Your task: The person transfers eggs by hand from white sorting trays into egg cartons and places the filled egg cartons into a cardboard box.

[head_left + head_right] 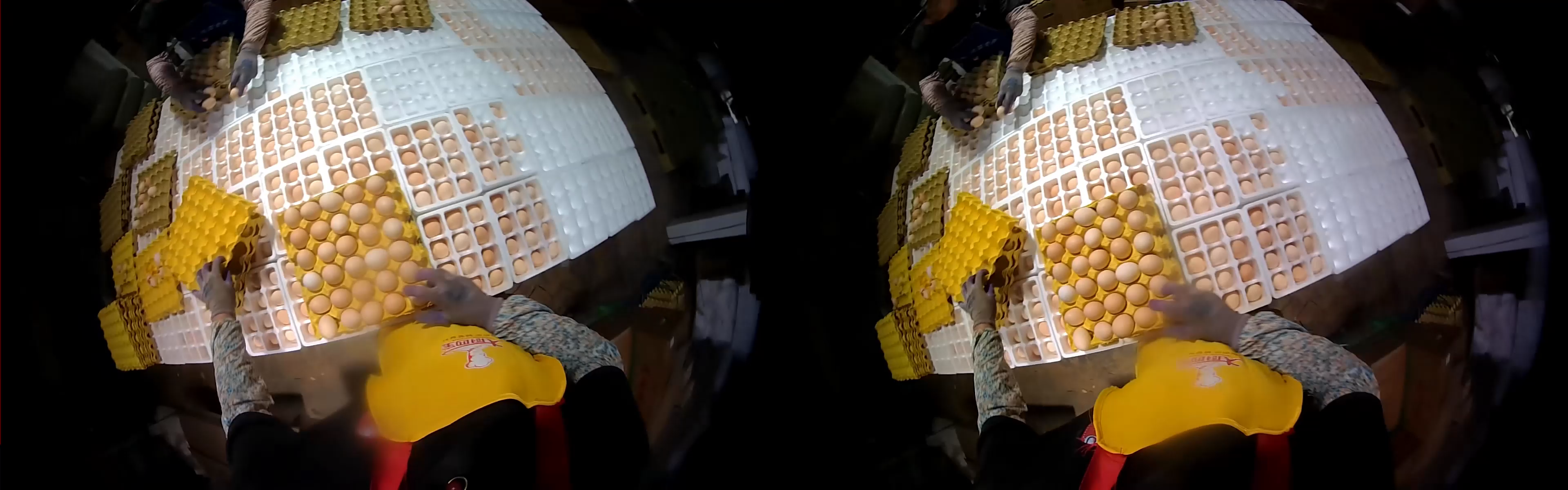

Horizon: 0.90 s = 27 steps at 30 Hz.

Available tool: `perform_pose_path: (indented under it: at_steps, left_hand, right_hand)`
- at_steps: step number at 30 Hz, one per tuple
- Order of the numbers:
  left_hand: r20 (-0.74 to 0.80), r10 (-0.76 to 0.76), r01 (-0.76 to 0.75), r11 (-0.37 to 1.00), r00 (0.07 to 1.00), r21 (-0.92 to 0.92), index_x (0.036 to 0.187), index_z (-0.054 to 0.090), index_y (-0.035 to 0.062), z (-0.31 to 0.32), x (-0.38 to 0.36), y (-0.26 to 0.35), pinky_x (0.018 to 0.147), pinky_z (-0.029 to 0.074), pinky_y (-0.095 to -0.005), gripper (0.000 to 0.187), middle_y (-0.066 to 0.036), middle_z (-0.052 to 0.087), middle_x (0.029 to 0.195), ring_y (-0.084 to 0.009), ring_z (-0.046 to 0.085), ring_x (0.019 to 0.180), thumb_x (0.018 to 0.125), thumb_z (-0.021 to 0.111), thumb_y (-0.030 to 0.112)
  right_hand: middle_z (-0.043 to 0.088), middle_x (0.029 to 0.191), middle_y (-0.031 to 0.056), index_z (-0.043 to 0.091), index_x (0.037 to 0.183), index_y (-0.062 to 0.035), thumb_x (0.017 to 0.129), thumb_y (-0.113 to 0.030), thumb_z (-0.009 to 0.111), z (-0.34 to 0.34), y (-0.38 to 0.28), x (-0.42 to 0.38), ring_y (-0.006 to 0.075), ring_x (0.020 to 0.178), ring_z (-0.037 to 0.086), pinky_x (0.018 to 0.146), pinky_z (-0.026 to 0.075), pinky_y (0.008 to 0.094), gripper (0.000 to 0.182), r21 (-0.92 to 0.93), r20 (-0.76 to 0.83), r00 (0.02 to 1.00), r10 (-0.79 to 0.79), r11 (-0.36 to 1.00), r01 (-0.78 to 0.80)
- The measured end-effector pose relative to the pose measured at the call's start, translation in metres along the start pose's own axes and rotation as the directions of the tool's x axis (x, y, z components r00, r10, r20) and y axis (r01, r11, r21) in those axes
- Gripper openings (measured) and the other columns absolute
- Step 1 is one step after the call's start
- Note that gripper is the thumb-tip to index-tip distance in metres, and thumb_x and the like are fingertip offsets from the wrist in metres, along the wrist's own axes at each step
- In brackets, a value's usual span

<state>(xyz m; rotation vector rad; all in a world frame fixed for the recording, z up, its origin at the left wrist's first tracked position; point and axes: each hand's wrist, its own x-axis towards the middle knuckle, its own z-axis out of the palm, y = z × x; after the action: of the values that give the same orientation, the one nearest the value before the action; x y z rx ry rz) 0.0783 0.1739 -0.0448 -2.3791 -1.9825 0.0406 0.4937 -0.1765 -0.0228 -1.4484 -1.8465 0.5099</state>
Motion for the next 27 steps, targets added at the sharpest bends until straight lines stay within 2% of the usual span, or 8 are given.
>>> perform_pose_path:
  at_steps: [4,7,9,14,16,21,25,27]
  left_hand:
    - [0.145,-0.031,0.030,0.999,0.989,0.011,0.132,0.058,0.0278,0.040,-0.021,-0.031,0.105,0.029,-0.0751,0.048,-0.008,0.050,0.148,-0.0358,0.037,0.142,0.087,0.073,0.027]
    - [-0.216,0.208,-0.207,0.978,0.954,0.025,0.135,0.055,0.0057,-0.009,-0.058,0.056,0.107,0.035,-0.0645,0.052,-0.018,0.050,0.146,-0.0399,0.042,0.137,0.089,0.070,0.026]
    - [-0.227,0.486,-0.529,0.681,0.844,-0.507,0.126,0.061,0.0043,-0.052,-0.122,0.141,0.098,0.045,-0.0481,0.041,-0.017,0.065,0.116,-0.0371,0.059,0.110,0.091,0.069,0.022]
    - [-0.139,0.763,-0.751,0.556,0.631,-0.356,0.117,0.065,0.0062,-0.044,-0.217,0.248,0.086,0.051,-0.0445,0.037,-0.013,0.067,0.107,-0.0355,0.063,0.097,0.084,0.077,0.018]
    - [0.019,0.688,-0.546,0.592,0.726,-0.593,0.120,0.065,0.0081,-0.049,-0.205,0.246,0.080,0.052,-0.0390,0.035,-0.011,0.068,0.104,-0.0290,0.065,0.091,0.087,0.073,0.015]
    - [0.358,0.494,0.375,0.069,0.792,-0.924,0.118,0.069,0.0044,-0.026,-0.167,0.211,0.072,0.051,-0.0269,0.027,-0.008,0.068,0.097,-0.0178,0.066,0.081,0.093,0.064,0.014]
    - [-0.139,0.789,-0.743,0.480,0.598,-0.467,0.124,0.066,0.0087,-0.064,-0.196,0.242,0.088,0.052,-0.0373,0.043,-0.009,0.065,0.116,-0.0265,0.064,0.100,0.088,0.074,0.030]
    - [-0.018,0.810,-0.746,0.531,0.586,-0.403,0.118,0.067,0.0103,-0.058,-0.213,0.253,0.093,0.049,-0.0422,0.047,-0.011,0.065,0.113,-0.0333,0.061,0.108,0.078,0.081,0.032]
  right_hand:
    - [0.057,0.103,0.0119,0.064,0.107,-0.0117,0.083,-0.027,0.077,0.033,0.004,0.011,0.0347,0.099,0.059,0.080,0.054,0.0418,0.031,-0.264,0.239,0.970,0.049,0.964,0.016]
    - [0.058,0.104,0.0131,0.063,0.105,-0.0046,0.079,-0.020,0.076,0.020,0.013,0.011,0.0360,0.098,0.059,0.081,0.053,0.0413,0.033,-0.248,0.301,0.953,-0.012,0.965,0.090]
    - [0.060,0.109,0.0157,0.062,0.110,-0.0007,0.075,-0.013,0.075,0.004,0.008,0.010,0.0376,0.098,0.061,0.081,0.053,0.0408,0.039,0.473,0.115,0.844,0.524,0.718,-0.510]
    - [0.061,0.112,0.0154,0.060,0.115,-0.0036,0.078,-0.008,0.074,0.011,0.025,0.037,0.0367,0.100,0.064,0.080,0.054,0.0447,0.040,0.019,0.088,0.967,0.240,0.970,-0.243]
    - [0.061,0.112,0.0147,0.058,0.117,-0.0060,0.083,-0.010,0.070,0.034,0.014,0.048,0.0347,0.099,0.066,0.078,0.055,0.0449,0.037,-0.454,0.199,0.919,0.339,0.863,-0.221]
    - [0.060,0.114,0.0182,0.062,0.120,-0.0092,0.088,-0.014,0.065,0.009,0.030,0.051,0.0357,0.094,0.068,0.079,0.056,0.0442,0.033,-0.191,0.292,0.912,0.287,0.952,-0.239]
    - [0.056,0.121,0.0217,0.069,0.113,-0.0042,0.087,-0.010,0.060,-0.001,0.013,0.070,0.0379,0.097,0.067,0.081,0.057,0.0455,0.029,-0.065,-0.112,0.949,0.296,0.950,-0.304]
    - [0.051,0.128,0.0214,0.071,0.111,-0.0071,0.086,-0.009,0.061,0.015,0.011,0.096,0.0391,0.103,0.064,0.082,0.057,0.0455,0.027,-0.547,0.130,0.888,0.441,0.779,-0.306]
